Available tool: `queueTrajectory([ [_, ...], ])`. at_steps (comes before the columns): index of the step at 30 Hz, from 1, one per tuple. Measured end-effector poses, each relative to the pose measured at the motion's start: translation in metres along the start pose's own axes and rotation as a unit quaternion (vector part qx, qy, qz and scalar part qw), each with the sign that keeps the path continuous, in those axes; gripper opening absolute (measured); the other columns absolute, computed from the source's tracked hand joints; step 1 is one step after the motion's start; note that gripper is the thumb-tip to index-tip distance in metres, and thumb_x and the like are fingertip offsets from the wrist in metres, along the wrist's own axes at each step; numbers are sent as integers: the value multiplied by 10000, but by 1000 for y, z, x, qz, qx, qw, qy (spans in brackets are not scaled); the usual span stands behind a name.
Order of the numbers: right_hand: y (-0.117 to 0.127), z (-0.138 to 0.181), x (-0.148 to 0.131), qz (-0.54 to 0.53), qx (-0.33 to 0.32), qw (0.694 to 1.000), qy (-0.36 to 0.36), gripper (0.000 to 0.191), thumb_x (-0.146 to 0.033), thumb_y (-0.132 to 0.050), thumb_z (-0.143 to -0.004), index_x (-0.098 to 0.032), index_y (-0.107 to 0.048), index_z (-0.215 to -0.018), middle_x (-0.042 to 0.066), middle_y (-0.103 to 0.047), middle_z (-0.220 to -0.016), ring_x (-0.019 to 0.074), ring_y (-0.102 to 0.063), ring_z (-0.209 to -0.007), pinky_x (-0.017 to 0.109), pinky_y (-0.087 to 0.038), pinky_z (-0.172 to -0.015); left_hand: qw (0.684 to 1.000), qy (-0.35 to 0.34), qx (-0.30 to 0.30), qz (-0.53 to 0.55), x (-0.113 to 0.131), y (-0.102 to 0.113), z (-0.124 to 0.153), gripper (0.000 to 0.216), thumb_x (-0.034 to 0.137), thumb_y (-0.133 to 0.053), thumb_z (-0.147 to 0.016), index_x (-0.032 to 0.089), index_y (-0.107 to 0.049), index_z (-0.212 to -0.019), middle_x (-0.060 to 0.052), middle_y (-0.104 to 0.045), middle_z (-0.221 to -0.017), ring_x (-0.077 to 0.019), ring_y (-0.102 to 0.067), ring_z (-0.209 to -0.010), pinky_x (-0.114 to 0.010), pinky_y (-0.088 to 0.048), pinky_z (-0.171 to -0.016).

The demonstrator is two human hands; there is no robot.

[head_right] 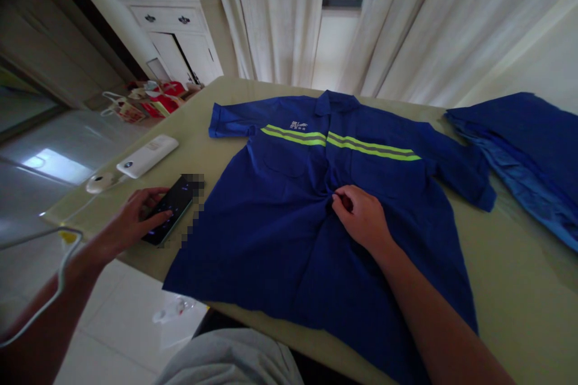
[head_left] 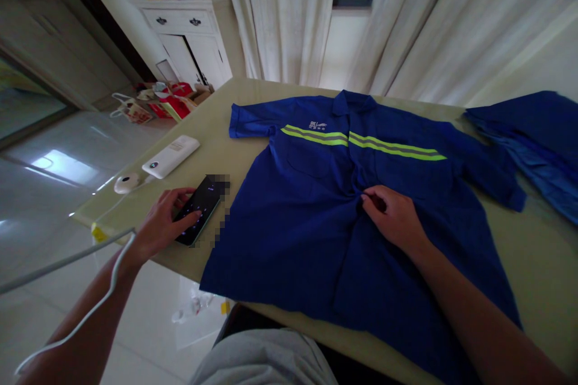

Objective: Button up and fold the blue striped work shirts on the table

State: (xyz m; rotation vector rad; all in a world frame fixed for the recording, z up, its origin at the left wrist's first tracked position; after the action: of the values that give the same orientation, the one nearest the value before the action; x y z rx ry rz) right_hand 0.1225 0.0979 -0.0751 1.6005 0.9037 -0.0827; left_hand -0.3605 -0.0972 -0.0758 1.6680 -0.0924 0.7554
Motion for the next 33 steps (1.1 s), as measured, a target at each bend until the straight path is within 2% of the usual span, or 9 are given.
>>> queueTrajectory([
  [6,1,1,-1,-11,-10,1000,-13,223,-367,-546,-921,-203,-690,-873,30,-664,-717,174,-591,-608,299,-426,-618,998,42,31,-20,11,0,-4,714,679,-643,-691,208,-629,-1227,-45,-575,-991,-252,-589,-915,-416,-532,-851],
  [11,1,1,-3,-11,-6,1000,-9,221,-366,-550,-922,-201,-689,-874,29,-657,-711,173,-587,-606,299,-423,-613,997,50,-14,50,18,4,-1,680,675,-617,-732,215,-633,-1233,-46,-600,-1031,-237,-602,-917,-379,-553,-804],
  [17,0,1,1,-10,-1,1000,0,213,-366,-555,-929,-205,-689,-888,27,-662,-724,173,-594,-610,299,-435,-621,995,57,-15,81,14,7,2,733,650,-684,-669,206,-639,-1251,-50,-587,-1027,-236,-599,-908,-349,-551,-733],
  [22,-1,1,3,-9,1,1000,7,223,-374,-553,-940,-203,-691,-904,27,-669,-740,174,-603,-625,300,-441,-631,993,58,-20,102,13,9,3,728,642,-656,-707,194,-647,-1282,-61,-625,-1040,-253,-615,-948,-398,-556,-836],
  [27,-1,2,3,-7,3,1000,7,228,-379,-555,-939,-202,-694,-902,26,-663,-727,175,-605,-614,304,-438,-622,988,44,-74,131,14,17,6,697,625,-629,-782,228,-615,-1355,-87,-654,-1238,-307,-613,-1149,-481,-507,-1045],
  [30,0,2,2,-11,6,1000,8,221,-377,-558,-938,-204,-692,-901,23,-661,-724,171,-602,-607,300,-440,-613,986,34,-108,120,11,19,6,772,619,-688,-745,233,-578,-1405,-108,-627,-1336,-335,-599,-1209,-498,-508,-1054],
  [33,1,2,1,-13,6,1000,13,218,-377,-563,-936,-204,-688,-892,24,-662,-724,170,-601,-606,296,-441,-607,992,25,-92,83,12,20,6,846,669,-727,-677,231,-602,-1389,-118,-639,-1326,-344,-627,-1163,-492,-547,-1000],
])
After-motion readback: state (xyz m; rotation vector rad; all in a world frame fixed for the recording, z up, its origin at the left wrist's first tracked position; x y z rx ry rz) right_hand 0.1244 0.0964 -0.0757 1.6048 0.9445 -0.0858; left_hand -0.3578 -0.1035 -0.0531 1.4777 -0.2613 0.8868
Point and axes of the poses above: each hand's wrist, its own z-axis away from the middle knuckle, its own y-axis out of the back of the hand, x = y × z, the point moved 4 cm from there along -z, towards the middle knuckle
